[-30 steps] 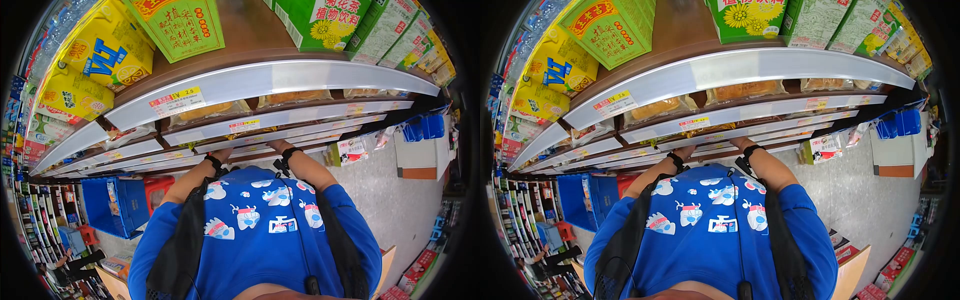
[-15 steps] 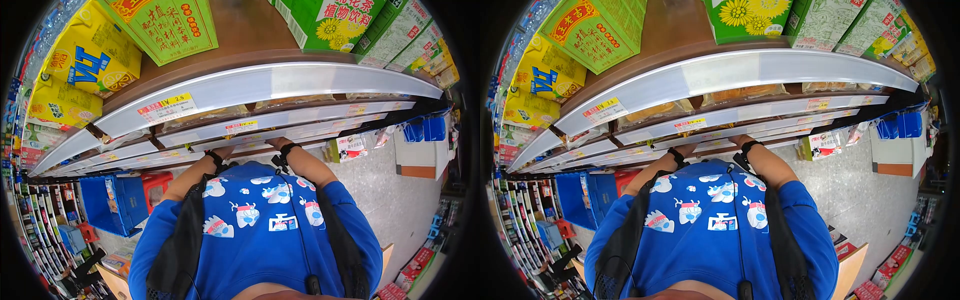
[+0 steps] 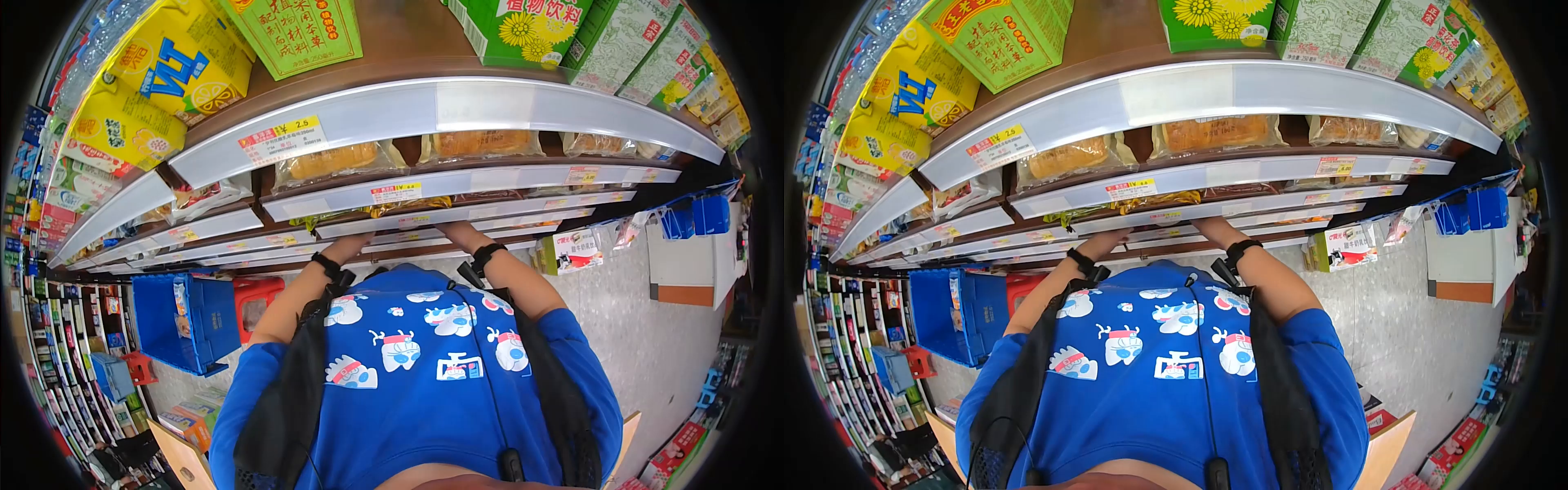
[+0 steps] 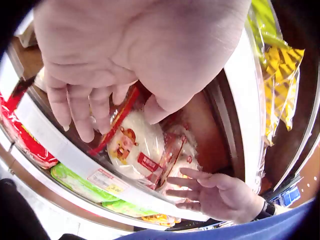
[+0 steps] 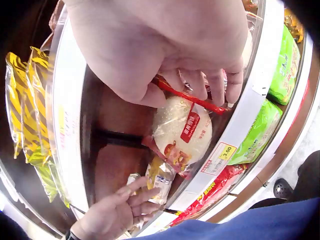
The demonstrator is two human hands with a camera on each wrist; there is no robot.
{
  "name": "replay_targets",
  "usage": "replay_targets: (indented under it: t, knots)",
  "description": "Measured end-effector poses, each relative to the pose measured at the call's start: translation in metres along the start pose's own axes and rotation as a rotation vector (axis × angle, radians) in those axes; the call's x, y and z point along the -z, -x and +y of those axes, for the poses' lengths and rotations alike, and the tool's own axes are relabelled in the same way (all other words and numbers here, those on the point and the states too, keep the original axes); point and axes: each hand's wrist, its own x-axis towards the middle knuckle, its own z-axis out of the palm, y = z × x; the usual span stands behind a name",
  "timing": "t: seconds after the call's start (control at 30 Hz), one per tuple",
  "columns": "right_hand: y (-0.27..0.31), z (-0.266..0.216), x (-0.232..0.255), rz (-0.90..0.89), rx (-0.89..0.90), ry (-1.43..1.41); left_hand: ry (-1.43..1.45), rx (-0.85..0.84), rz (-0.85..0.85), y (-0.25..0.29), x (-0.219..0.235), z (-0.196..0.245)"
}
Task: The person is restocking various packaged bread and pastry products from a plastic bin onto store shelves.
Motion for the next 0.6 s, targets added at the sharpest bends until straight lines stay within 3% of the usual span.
replay_targets:
  t: [0.03, 0.1, 0.23, 0.3, 0.43, 0.53, 0.6]
  knots:
    - [0.003, 0.004, 0.003, -0.001, 0.005, 0.003, 0.001, -0.004, 0.005, 0.007, 0.007, -0.010]
    - [0.008, 0.010, 0.007, -0.170, -0.350, -0.334, 0.050, -0.008, 0.022, 0.031, 0.024, -0.032]
    - [0.046, -0.025, 0.020, -0.188, -0.344, -0.309, 0.144, 0.016, 0.116, 0.111, 0.032, -0.004]
    - [0.050, -0.014, 0.013, -0.167, -0.280, -0.315, 0.084, 0.006, 0.113, 0.132, 0.047, -0.018]
    - [0.064, -0.023, 0.003, -0.140, -0.241, -0.268, 0.209, -0.027, 0.342, 0.173, 0.068, -0.022]
    - [0.074, -0.054, -0.024, -0.098, -0.269, -0.292, 0.207, -0.080, 0.375, 0.206, 0.099, -0.032]
    - [0.076, -0.045, -0.027, -0.071, -0.288, -0.345, 0.184, -0.116, 0.346, 0.198, 0.103, -0.053]
